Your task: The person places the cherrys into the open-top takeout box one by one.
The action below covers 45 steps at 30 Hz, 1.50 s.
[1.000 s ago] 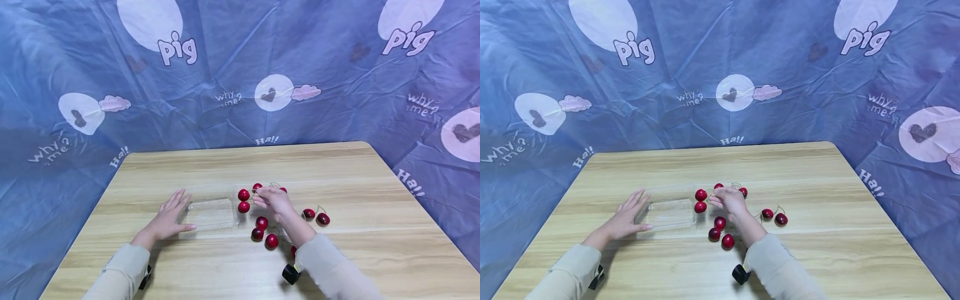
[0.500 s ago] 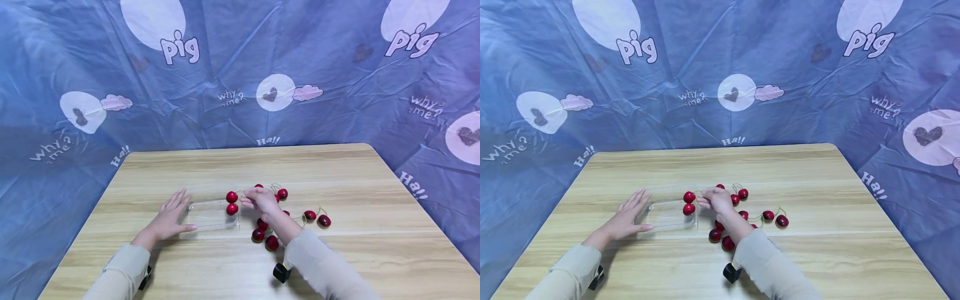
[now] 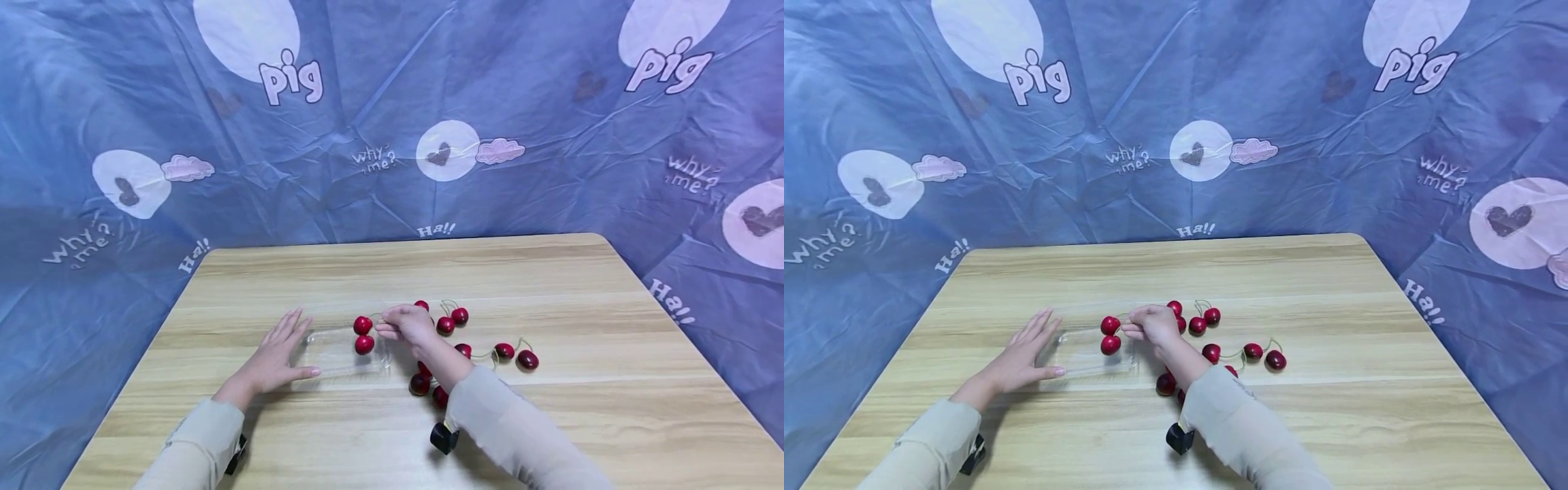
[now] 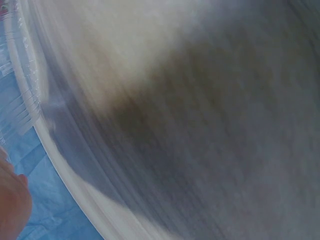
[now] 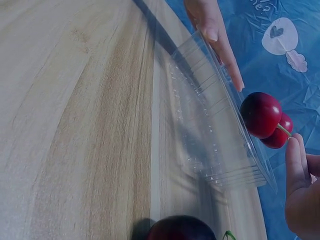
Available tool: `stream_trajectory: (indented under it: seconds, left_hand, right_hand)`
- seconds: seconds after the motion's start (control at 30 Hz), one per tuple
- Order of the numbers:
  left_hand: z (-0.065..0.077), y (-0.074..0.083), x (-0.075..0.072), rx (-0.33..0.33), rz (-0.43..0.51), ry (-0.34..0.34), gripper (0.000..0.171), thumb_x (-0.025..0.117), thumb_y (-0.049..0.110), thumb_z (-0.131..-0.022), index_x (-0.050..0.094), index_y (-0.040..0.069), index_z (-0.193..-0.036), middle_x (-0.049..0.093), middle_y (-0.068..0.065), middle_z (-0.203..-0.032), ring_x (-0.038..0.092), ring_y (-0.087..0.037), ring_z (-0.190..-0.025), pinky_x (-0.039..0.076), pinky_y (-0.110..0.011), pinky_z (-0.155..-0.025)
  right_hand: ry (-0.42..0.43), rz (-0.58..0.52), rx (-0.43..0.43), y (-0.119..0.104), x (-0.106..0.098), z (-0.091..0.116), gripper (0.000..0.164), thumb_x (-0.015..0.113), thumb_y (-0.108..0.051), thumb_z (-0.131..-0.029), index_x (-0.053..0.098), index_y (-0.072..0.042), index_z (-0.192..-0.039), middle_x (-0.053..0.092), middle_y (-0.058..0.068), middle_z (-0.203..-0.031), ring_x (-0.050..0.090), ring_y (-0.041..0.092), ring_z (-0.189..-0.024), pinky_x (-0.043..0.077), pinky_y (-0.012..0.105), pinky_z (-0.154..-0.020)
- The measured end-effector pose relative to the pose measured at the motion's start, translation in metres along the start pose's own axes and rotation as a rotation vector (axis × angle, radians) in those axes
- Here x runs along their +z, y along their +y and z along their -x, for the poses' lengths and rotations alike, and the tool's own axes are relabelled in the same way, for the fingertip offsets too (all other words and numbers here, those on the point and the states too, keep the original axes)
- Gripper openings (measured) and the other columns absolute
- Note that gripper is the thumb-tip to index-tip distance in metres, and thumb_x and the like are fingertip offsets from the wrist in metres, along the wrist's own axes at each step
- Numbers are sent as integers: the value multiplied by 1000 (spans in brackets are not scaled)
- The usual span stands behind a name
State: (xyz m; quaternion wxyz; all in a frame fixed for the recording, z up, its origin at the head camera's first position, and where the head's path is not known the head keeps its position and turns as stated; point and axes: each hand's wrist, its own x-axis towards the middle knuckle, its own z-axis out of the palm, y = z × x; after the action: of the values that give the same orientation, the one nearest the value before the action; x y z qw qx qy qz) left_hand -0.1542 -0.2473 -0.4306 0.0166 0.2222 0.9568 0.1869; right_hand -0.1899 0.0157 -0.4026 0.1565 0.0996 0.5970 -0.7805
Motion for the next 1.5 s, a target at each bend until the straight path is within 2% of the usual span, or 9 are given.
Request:
stream_trajectory:
  seconds: [0.3,0.43,0.53,0.7,0.87,1.03,1.23,1.37,1.5]
  left_hand:
    - [0,0,0,-10,-13,-13,95,55,61,-69,19,5,-137,1,-14,-143,2,-34,-128,10,-58,-95]
    - [0,-1,0,-12,-11,-8,94,56,59,-69,19,6,-137,2,-14,-143,2,-34,-128,11,-59,-95]
    - [0,0,1,-10,-4,1,94,58,58,-69,20,5,-137,4,-15,-143,3,-34,-128,11,-60,-94]
    - [1,0,1,-8,2,9,94,59,57,-69,20,4,-137,4,-16,-142,3,-35,-127,11,-60,-94]
    - [1,1,1,-19,6,2,94,59,56,-69,20,4,-137,4,-16,-142,3,-35,-127,11,-60,-94]
    - [0,1,0,-24,10,0,95,57,59,-69,19,4,-137,3,-14,-143,2,-35,-128,11,-60,-94]
    - [-1,-2,0,-30,4,-12,97,54,63,-68,18,6,-138,-2,-10,-144,1,-34,-128,10,-59,-95]
    - [0,-1,-1,-34,9,-21,97,55,62,-68,17,7,-138,-3,-9,-144,1,-33,-128,9,-58,-96]
    - [0,0,-1,-32,14,-19,97,55,62,-68,17,6,-138,-2,-9,-144,1,-34,-128,9,-58,-96]
  right_hand:
    - [-30,31,20,3,11,-4,16,49,7,-82,51,15,-95,60,21,-77,63,22,-66,51,27,-63]
    - [-51,47,25,4,17,-4,16,48,8,-82,51,16,-96,59,27,-85,63,18,-61,51,28,-63]
    - [-60,71,26,4,23,-3,16,47,8,-83,50,16,-96,59,26,-85,62,16,-59,50,29,-64]
    - [-68,106,31,7,32,-3,17,47,7,-83,50,17,-96,58,27,-86,63,18,-61,50,30,-65]
    - [-74,129,37,11,38,-3,18,47,7,-83,50,17,-98,56,31,-92,63,19,-62,51,27,-61]
    - [-71,136,31,14,42,-4,18,48,8,-82,50,18,-97,57,30,-89,63,22,-64,51,27,-60]
    - [-66,151,29,15,48,-6,16,49,9,-81,51,17,-95,60,21,-77,63,22,-61,51,27,-57]
    - [-61,153,42,16,53,-8,14,50,9,-80,52,15,-92,59,24,-81,63,26,-64,51,29,-57]
    - [-52,165,52,18,58,-9,12,50,10,-79,53,14,-90,59,25,-81,63,24,-61,51,29,-57]
